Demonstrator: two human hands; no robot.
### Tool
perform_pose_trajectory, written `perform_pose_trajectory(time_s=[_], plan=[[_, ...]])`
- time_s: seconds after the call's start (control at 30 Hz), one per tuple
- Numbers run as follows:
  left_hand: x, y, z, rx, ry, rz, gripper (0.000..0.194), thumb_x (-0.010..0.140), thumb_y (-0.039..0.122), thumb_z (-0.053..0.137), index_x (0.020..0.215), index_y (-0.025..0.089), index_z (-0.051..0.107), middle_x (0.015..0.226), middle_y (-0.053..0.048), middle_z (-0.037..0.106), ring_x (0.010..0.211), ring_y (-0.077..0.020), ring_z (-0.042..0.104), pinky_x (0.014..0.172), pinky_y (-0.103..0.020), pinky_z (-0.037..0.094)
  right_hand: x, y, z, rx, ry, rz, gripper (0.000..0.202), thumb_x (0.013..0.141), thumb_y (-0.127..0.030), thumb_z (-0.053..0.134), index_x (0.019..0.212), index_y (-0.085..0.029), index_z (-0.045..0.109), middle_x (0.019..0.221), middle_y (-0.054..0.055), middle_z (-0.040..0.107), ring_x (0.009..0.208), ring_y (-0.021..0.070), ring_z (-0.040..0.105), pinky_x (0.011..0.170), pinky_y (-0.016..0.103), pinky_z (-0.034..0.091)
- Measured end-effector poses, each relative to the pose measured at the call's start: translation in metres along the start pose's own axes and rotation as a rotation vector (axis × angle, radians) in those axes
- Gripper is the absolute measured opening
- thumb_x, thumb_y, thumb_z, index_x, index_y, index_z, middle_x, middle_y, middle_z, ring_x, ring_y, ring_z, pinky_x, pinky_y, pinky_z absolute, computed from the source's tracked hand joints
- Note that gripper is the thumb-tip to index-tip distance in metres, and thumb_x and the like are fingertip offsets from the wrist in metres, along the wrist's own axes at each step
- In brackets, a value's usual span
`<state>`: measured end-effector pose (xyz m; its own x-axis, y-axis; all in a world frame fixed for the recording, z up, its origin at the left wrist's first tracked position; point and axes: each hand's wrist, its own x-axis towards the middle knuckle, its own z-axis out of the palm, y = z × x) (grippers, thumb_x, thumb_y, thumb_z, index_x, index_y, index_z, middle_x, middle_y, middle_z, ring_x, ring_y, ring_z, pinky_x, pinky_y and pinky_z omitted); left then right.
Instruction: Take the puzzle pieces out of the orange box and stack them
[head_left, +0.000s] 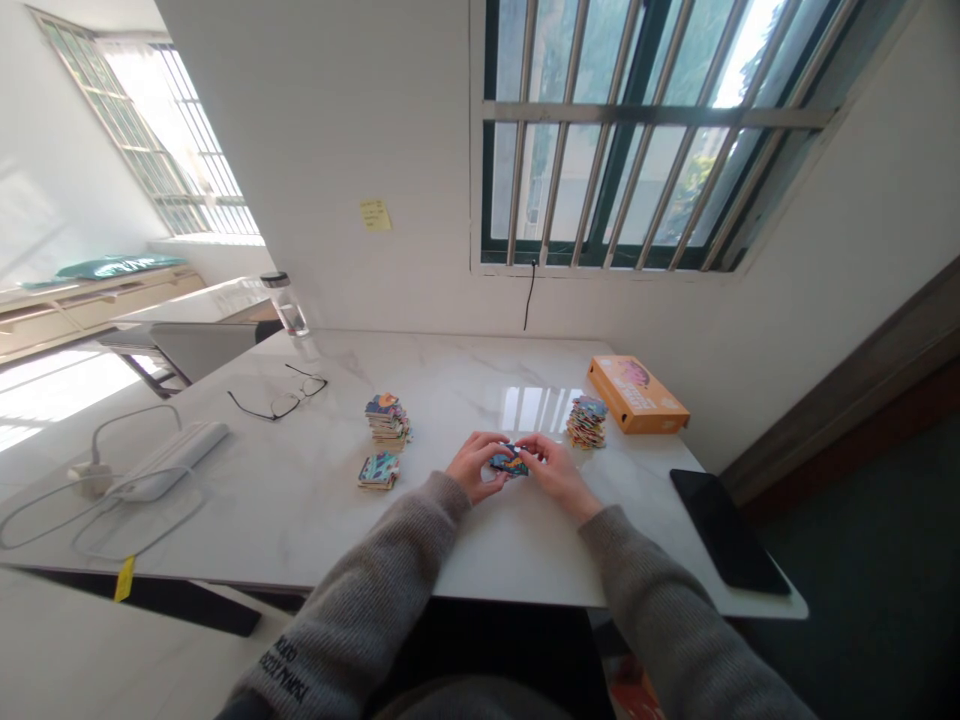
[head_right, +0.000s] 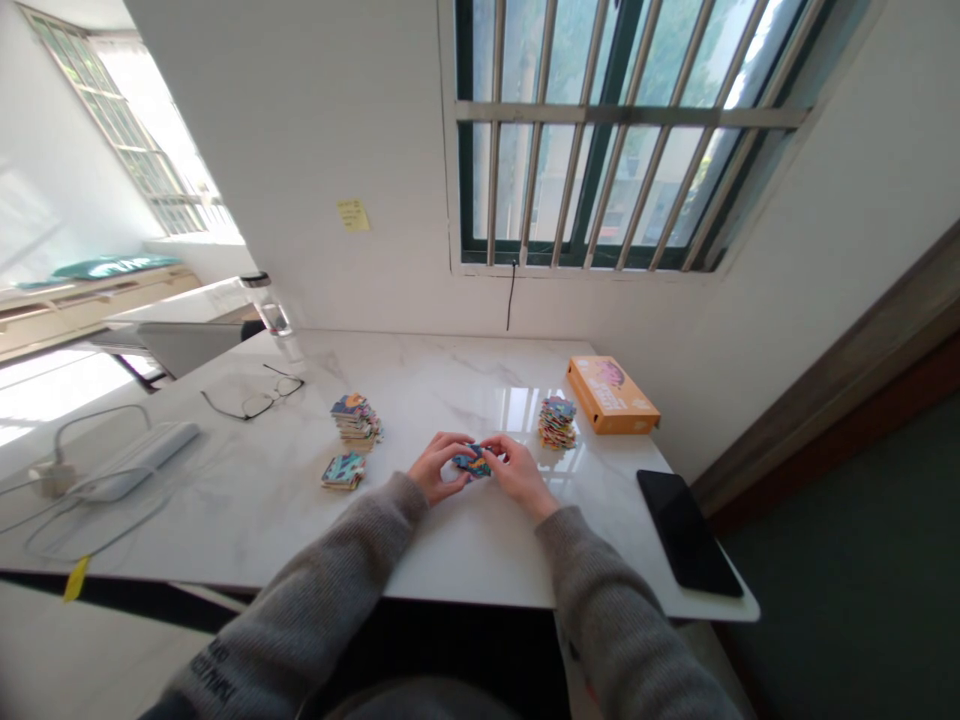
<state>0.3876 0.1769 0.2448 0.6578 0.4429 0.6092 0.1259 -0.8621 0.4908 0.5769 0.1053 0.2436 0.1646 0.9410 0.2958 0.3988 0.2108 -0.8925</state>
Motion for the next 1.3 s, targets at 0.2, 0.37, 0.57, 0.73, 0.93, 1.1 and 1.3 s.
perform_pose_trajectory(time_s=[0.2,0.37,0.57,0.73,0.93,1.1,1.3], plan=[[0.001,0.004,-0.004,-0.002,-0.051,0.007,0.036,0.068,0.013,0.066,0.102,0.023,0.063,0.115,-0.007,0.066,0.107,-0.0246,0.058,0.099,-0.042,0.048,-0.001,-0.002,0.002,0.083,-0.028,0.017,0.032,0.086,-0.042,0.060,0.105,-0.017,0.064,0.075,0.000,0.064,0.070,0.0145,0.059,0.065,0.027,0.044],[-0.001,0.008,-0.010,0.040,-0.028,-0.042,0.031,0.065,0.012,0.063,0.094,0.023,0.062,0.109,-0.006,0.070,0.102,-0.0254,0.059,0.097,-0.043,0.047,0.001,0.004,-0.003,0.081,0.116,-0.006,0.033,0.088,-0.040,0.054,0.110,-0.017,0.062,0.072,-0.002,0.057,0.070,0.0155,0.058,0.068,0.029,0.047],[-0.007,0.020,-0.026,0.019,0.115,-0.047,0.030,0.064,0.008,0.060,0.090,0.023,0.060,0.107,-0.005,0.070,0.101,-0.0249,0.058,0.096,-0.044,0.047,0.000,0.003,-0.003,0.014,0.097,-0.017,0.031,0.089,-0.038,0.051,0.111,-0.018,0.061,0.071,-0.002,0.055,0.070,0.0166,0.057,0.069,0.030,0.047],[-0.019,0.044,-0.058,0.003,0.167,-0.070,0.032,0.067,0.006,0.058,0.094,0.023,0.059,0.112,-0.006,0.069,0.106,-0.0248,0.057,0.098,-0.044,0.048,-0.002,-0.001,-0.002,-0.016,0.070,-0.016,0.031,0.089,-0.037,0.050,0.112,-0.019,0.060,0.072,-0.002,0.055,0.071,0.0169,0.057,0.070,0.030,0.047],[-0.031,0.021,-0.115,0.157,0.231,-0.122,0.024,0.071,0.010,0.057,0.092,0.022,0.059,0.114,-0.005,0.069,0.108,-0.0246,0.057,0.103,-0.047,0.044,-0.004,-0.002,-0.002,-0.086,0.040,-0.044,0.030,0.090,-0.036,0.049,0.112,-0.019,0.061,0.073,-0.002,0.054,0.071,0.0169,0.057,0.067,0.030,0.045],[-0.029,-0.036,-0.168,0.312,0.251,-0.200,0.021,0.072,0.015,0.058,0.091,0.021,0.061,0.113,-0.005,0.070,0.109,-0.0246,0.055,0.103,-0.046,0.045,-0.005,-0.004,0.000,-0.110,0.023,-0.043,0.031,0.091,-0.036,0.048,0.113,-0.018,0.061,0.072,-0.002,0.054,0.068,0.0164,0.055,0.062,0.028,0.041],[-0.025,-0.076,-0.203,0.413,0.210,-0.293,0.018,0.072,0.020,0.058,0.089,0.021,0.061,0.114,-0.004,0.071,0.102,-0.0241,0.055,0.090,-0.040,0.050,-0.006,-0.003,0.000,-0.146,0.006,-0.043,0.032,0.092,-0.037,0.047,0.113,-0.018,0.061,0.072,-0.001,0.056,0.065,0.0152,0.051,0.062,0.028,0.040]])
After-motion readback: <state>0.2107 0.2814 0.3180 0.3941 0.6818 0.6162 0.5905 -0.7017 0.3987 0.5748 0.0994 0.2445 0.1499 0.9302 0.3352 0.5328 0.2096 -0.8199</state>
